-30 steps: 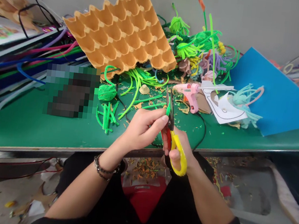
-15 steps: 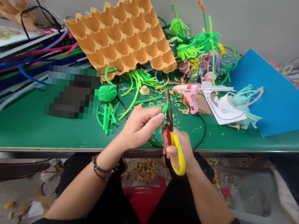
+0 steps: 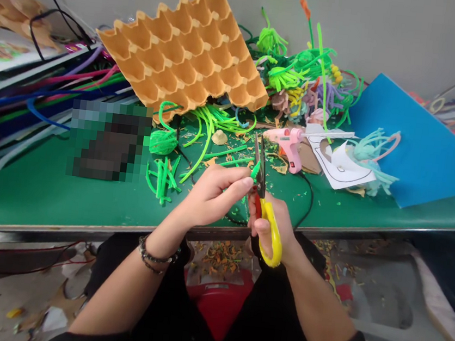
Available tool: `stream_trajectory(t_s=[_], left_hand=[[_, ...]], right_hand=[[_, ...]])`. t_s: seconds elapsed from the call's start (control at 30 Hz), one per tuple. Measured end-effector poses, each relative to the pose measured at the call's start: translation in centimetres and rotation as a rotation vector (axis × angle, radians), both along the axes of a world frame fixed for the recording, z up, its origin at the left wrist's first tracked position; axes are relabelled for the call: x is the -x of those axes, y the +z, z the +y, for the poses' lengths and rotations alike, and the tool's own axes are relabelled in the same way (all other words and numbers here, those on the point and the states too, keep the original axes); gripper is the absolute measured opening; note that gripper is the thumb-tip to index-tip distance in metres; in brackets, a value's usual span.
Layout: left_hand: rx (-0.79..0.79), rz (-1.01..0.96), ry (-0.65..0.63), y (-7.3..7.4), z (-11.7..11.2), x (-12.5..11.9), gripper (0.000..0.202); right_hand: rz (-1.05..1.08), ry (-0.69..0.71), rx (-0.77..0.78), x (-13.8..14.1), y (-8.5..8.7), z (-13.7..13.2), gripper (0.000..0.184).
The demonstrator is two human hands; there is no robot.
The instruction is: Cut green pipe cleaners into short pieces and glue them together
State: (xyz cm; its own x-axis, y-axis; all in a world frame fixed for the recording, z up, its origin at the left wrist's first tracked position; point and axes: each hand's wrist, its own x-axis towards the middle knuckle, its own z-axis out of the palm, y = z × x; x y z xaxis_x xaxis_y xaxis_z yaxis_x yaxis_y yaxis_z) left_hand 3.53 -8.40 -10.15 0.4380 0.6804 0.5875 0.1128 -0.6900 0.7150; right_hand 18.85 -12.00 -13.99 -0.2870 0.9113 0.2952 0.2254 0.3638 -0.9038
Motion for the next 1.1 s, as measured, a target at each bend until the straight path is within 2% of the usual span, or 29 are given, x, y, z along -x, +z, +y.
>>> stream_trajectory(t_s=[0.1, 0.27, 0.43, 0.6, 0.73, 0.87, 1.0, 1.1], left_hand=[[0.001, -0.008, -0.016, -0.1, 0.1, -0.1, 0.04], [0.094, -0.055, 0.009, -0.2, 0.4, -0.1, 0.041], [0.128, -0.023, 0.0, -0.2, 0.7, 0.1, 0.038], [0.183, -0.024, 0.059, -0.1, 0.8, 0.3, 0.032], [0.211, -0.05, -0.007, 0.0, 0.5, 0.2, 0.034], [0.151, -0.04, -0.015, 0.1, 0.0, -0.2, 0.033], [0.026, -0.021, 0.116, 0.1, -0.5, -0.9, 0.031], [-0.133, 0.057, 0.255, -0.2, -0.5, -1.2, 0.032]], right_hand=[[0.042, -0.062, -0.01, 0.1, 0.2, -0.2, 0.052], [0.163, -0.163, 0.027, 0.2, 0.5, -0.2, 0.045], [0.167, -0.216, 0.035, 0.0, 0.8, -0.1, 0.044], [0.072, -0.199, 0.011, -0.2, 0.4, 0.0, 0.043], [-0.107, -0.149, -0.066, -0.2, 0.1, 0.2, 0.049], [-0.264, -0.103, -0.1, -0.2, 0.4, 0.1, 0.065], [-0.324, -0.096, -0.144, 0.1, 0.5, -0.1, 0.068], [-0.359, -0.099, -0.161, 0.2, 0.5, -0.1, 0.069]])
